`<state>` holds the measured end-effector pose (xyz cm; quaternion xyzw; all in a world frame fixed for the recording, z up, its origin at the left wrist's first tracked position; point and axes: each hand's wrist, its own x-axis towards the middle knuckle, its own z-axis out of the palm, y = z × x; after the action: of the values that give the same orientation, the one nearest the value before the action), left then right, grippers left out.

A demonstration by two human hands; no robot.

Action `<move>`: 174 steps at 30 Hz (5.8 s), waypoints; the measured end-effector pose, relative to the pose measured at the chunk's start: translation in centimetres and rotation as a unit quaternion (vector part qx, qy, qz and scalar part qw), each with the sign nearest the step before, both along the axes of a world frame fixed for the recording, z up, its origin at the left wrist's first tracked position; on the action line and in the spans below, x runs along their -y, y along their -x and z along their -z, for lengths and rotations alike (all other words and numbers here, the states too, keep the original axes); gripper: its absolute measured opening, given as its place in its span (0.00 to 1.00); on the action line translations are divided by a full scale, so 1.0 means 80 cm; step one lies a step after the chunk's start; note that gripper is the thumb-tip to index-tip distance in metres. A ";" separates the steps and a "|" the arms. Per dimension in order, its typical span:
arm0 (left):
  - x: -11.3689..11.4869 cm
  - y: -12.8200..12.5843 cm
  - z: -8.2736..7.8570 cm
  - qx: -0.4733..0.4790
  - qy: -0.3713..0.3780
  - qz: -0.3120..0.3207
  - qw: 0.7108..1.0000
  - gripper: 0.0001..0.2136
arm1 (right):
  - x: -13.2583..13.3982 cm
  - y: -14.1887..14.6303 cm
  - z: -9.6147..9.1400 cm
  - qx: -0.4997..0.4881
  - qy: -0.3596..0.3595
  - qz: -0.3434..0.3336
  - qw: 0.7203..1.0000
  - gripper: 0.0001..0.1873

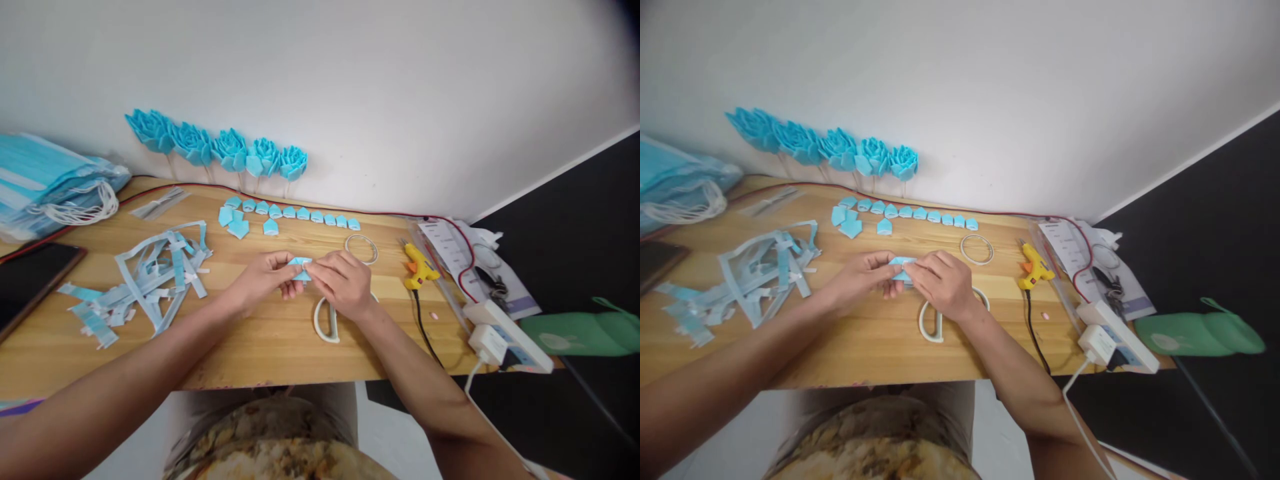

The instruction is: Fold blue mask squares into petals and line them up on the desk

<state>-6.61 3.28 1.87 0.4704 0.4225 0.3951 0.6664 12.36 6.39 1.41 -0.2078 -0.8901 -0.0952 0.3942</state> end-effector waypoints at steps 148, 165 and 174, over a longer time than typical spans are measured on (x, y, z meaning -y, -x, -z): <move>-0.001 -0.004 0.004 -0.163 -0.051 -0.047 0.984 0.16 | 0.005 -0.001 -0.003 -0.011 0.029 0.066 0.997 0.09; -0.001 -0.001 0.005 -0.111 -0.053 -0.050 0.991 0.16 | 0.005 0.000 0.000 0.024 0.044 0.061 0.997 0.10; -0.003 0.001 0.009 -0.041 -0.029 -0.046 0.998 0.14 | 0.010 0.000 -0.007 0.050 0.113 0.036 0.992 0.15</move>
<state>-6.72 3.55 1.14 0.4856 0.4591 0.4181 0.6154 12.38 5.63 1.99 -0.2779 -0.9056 -0.0180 0.3199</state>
